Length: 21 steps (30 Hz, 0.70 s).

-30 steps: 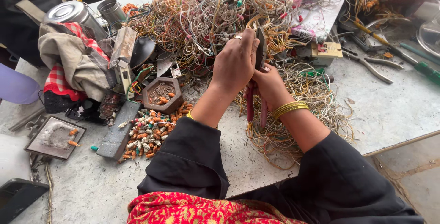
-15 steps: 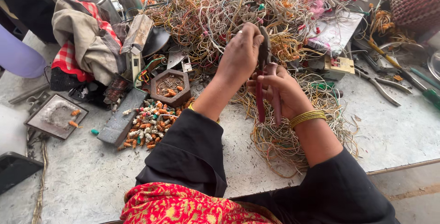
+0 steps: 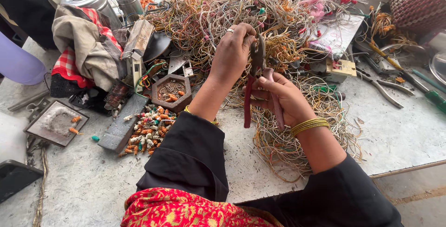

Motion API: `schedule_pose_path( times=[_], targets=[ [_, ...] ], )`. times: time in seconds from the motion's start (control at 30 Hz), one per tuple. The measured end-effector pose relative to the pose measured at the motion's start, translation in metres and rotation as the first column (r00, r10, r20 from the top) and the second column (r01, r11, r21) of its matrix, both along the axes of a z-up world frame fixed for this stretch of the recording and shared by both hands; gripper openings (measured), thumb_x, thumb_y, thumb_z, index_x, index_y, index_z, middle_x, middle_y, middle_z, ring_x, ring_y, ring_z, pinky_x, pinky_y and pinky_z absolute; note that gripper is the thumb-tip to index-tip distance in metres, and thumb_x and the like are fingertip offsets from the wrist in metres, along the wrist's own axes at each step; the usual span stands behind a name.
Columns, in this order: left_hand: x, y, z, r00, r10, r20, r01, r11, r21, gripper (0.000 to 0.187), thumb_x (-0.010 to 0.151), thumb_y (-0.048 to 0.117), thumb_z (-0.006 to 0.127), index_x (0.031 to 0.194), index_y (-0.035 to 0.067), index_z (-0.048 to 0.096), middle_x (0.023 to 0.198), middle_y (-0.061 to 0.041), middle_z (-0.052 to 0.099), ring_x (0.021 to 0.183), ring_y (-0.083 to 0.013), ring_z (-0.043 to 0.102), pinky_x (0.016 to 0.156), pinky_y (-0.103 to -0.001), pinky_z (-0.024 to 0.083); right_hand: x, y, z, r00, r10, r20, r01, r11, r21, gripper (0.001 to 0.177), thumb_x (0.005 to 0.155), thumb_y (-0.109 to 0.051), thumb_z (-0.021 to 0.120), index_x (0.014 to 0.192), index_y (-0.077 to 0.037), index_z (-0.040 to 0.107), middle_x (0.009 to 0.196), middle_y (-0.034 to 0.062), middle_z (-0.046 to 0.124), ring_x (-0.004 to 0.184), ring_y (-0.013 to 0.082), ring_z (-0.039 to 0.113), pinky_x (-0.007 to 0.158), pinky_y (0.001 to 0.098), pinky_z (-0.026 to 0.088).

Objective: The person uses pliers to strip insulation from small wires and removes small orange cylindrical components from the wire ends. The person repeatedly picks up wires from a large pile, strips them, and drops the components onto the table.

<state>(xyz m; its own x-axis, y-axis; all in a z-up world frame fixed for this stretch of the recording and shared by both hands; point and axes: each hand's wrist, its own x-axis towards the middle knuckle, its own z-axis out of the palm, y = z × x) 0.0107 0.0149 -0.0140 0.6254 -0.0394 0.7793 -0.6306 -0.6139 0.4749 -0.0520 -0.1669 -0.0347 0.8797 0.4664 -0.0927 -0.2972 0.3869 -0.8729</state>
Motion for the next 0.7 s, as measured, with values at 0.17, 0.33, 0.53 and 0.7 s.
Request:
schedule_pose_path(
  times=[0.17,0.33,0.53,0.7],
  targets=[
    [0.000,0.003,0.002,1.000,0.003,0.022,-0.004,1.000,0.029,0.008,0.101,0.011,0.063,0.107,0.007,0.062,0.099,-0.011,0.068,0.094,-0.0342,0.067,0.084,-0.046,0.051,-0.005,-0.004,0.000,0.989,0.142,-0.028,-0.143,0.990,-0.002,0.027,0.103,-0.020,0.054,0.124,-0.003,0.052,0.112,0.0113,0.068,0.105,0.0264,0.071,0.093,0.0496,0.062],
    [-0.004,0.002,0.005,0.994,0.065,0.084,-0.071,0.995,0.076,0.006,0.100,0.012,0.064,0.105,0.008,0.064,0.098,-0.011,0.067,0.095,-0.0349,0.065,0.086,-0.046,0.050,-0.011,0.001,0.000,0.992,0.125,-0.028,-0.125,0.992,0.001,0.026,0.104,-0.020,0.053,0.126,-0.007,0.052,0.113,0.0117,0.066,0.105,0.0264,0.069,0.091,0.0503,0.061],
    [-0.007,-0.006,0.008,0.998,0.063,-0.011,-0.062,0.994,0.093,0.016,0.100,0.021,0.066,0.099,0.005,0.063,0.093,-0.011,0.067,0.088,-0.0316,0.067,0.081,-0.044,0.052,-0.003,-0.003,0.003,0.997,0.078,0.007,-0.078,0.996,-0.038,0.029,0.103,-0.025,0.052,0.128,-0.009,0.053,0.117,0.0101,0.067,0.107,0.0239,0.068,0.090,0.0477,0.061],
    [-0.009,-0.007,0.008,0.995,0.035,-0.095,-0.025,0.995,0.096,0.021,0.100,0.024,0.066,0.095,0.004,0.062,0.086,-0.010,0.069,0.084,-0.0312,0.069,0.077,-0.044,0.053,0.003,-0.005,-0.001,0.998,0.015,0.054,-0.009,0.994,-0.111,0.034,0.104,-0.028,0.055,0.131,-0.008,0.052,0.119,0.0095,0.065,0.107,0.0221,0.068,0.090,0.0443,0.061]
  ],
)
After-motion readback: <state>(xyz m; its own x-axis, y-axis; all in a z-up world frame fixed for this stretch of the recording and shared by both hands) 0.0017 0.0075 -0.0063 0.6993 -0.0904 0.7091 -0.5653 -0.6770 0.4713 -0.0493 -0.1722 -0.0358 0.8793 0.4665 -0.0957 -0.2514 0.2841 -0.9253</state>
